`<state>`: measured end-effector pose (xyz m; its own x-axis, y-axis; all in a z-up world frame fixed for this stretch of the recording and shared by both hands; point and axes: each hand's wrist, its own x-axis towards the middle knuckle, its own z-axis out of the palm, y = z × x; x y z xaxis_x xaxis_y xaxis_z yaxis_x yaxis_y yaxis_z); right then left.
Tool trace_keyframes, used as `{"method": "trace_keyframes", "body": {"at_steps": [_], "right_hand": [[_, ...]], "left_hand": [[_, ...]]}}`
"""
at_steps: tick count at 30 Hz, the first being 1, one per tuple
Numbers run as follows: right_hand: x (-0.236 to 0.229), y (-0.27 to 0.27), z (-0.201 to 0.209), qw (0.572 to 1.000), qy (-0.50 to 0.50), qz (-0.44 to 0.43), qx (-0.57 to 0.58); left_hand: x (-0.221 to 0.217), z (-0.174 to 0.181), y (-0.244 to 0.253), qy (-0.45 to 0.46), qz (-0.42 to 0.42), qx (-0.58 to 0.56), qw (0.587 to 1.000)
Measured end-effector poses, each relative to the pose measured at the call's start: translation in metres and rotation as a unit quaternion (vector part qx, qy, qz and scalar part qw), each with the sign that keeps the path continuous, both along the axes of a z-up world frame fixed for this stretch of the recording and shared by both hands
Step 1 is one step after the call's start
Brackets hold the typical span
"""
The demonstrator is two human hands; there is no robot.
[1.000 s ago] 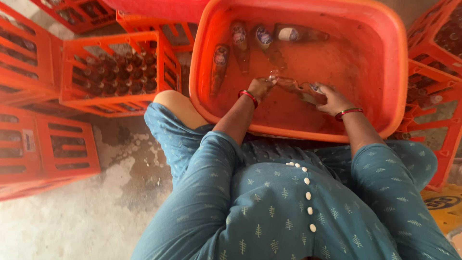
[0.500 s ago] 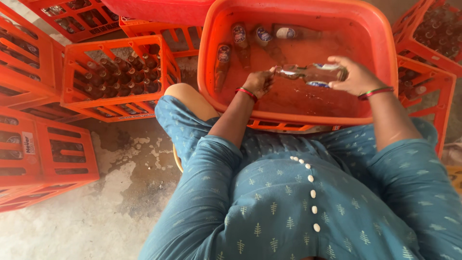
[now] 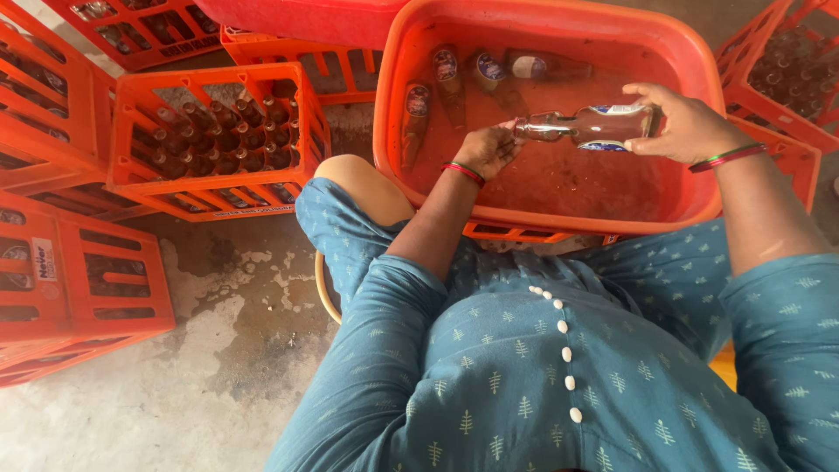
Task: The person sits on the floor and washes glass bottles by hand in a red tub filled with water. They repeatedly rinse the bottles, shake them, and place them into orange crates.
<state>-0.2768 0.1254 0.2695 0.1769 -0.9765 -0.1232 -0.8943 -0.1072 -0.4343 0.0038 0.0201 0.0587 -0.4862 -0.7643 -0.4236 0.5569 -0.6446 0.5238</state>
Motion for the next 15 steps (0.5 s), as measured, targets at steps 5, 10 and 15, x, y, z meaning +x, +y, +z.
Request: {"method": "trace_keyframes", "body": {"at_steps": [5,10,15], "right_hand": [[0.006,-0.013,0.010,0.999,0.036,0.032,-0.016],[0.008,-0.022,0.021,0.997,0.044,0.052,-0.031],[0.013,-0.032,0.031,0.994,0.030,0.090,-0.050]], "left_hand": [[-0.006,-0.014,-0.007,0.013,0.008,0.020,1.000],[-0.012,-0.021,-0.010,0.024,0.006,0.032,0.999],[-0.007,-0.017,-0.009,0.038,-0.013,0.038,0.998]]}}
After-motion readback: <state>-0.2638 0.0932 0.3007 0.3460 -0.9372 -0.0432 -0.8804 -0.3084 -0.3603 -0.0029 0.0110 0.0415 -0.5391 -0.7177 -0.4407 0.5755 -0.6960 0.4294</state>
